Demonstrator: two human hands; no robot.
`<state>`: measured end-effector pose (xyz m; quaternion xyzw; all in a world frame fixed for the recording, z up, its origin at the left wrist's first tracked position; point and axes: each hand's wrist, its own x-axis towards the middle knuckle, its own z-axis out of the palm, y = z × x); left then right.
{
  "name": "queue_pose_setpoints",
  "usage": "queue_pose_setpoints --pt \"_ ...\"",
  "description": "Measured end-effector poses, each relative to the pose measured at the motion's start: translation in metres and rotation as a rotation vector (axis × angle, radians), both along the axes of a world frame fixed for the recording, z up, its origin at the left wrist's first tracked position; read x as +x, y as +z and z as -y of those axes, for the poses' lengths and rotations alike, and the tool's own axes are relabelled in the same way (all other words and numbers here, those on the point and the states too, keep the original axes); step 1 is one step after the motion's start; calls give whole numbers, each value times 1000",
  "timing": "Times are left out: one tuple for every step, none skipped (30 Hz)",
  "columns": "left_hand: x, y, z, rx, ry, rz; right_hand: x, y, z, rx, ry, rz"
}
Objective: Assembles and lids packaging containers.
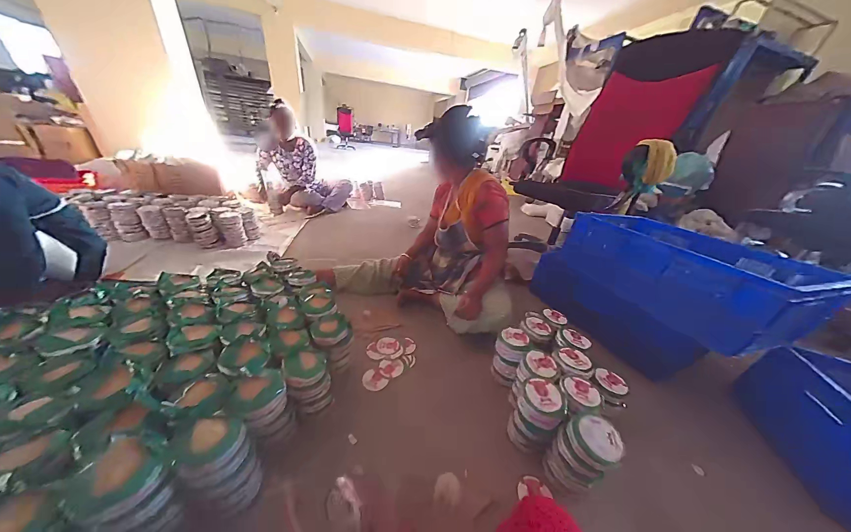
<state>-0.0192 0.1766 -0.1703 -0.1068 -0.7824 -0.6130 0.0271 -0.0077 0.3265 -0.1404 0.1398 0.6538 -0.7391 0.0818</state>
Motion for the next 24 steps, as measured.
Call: queue_pose_setpoints --pt "-4 7 9 22 62 -54 -7 -3 2 262 86 -119" --pt "-7 14 19 38 118 -65 -13 -6 5 524 152 -198" --pt "-8 24 27 67 162 -49 -17 -11 9 787 224 -225" --pt "-9 31 33 112 218 -42 -19 -19 16 1027 302 -226" --pt "-10 34 38 149 274 -48 -18 -32 24 1223 382 -214" --pt "-11 34 42 174 324 -53 -14 -47 30 1339 456 -190" --pt "-11 34 43 194 368 -54 -10 -61 34 1395 501 -164" --pt "-13 33 45 214 408 -51 -9 -69 37 1417 517 -137" --pt "-15 35 46 227 443 -38 -10 -69 39 1414 527 -116" --pt "-14 36 47 232 482 -16 -9 -67 40 1404 537 -97" --pt "-14 36 46 227 527 -2 -9 -66 40 1399 543 -84" --pt "-15 35 46 214 571 10 -10 -65 39 1400 541 -87" --pt "-15 34 45 198 605 31 -11 -64 38 1399 540 -94" --pt "-14 33 45 177 630 48 -11 -62 38 1406 546 -95" --pt "-13 31 46 166 639 58 -10 -60 37 1410 548 -92" --pt "-12 29 47 160 639 62 -8 -57 36 1402 539 -90" --pt "-11 26 49 163 635 66 -7 -56 36 1391 507 -106" --pt "-11 24 51 168 634 64 -5 -56 36 1401 474 -120" --pt "-10 22 53 169 635 61 -4 -57 36 1415 458 -110" --pt "-10 22 55 175 635 61 -4 -59 35 1419 451 -101" --pt "-10 23 57 178 633 61 -7 -61 35 1418 448 -97" --pt "-11 24 59 178 633 61 -11 -63 35 1415 445 -96" --pt "-11 26 61 178 640 57 -15 -63 35 1423 445 -87" --pt "-11 29 63 180 649 52 -18 -60 36 1432 438 -79"
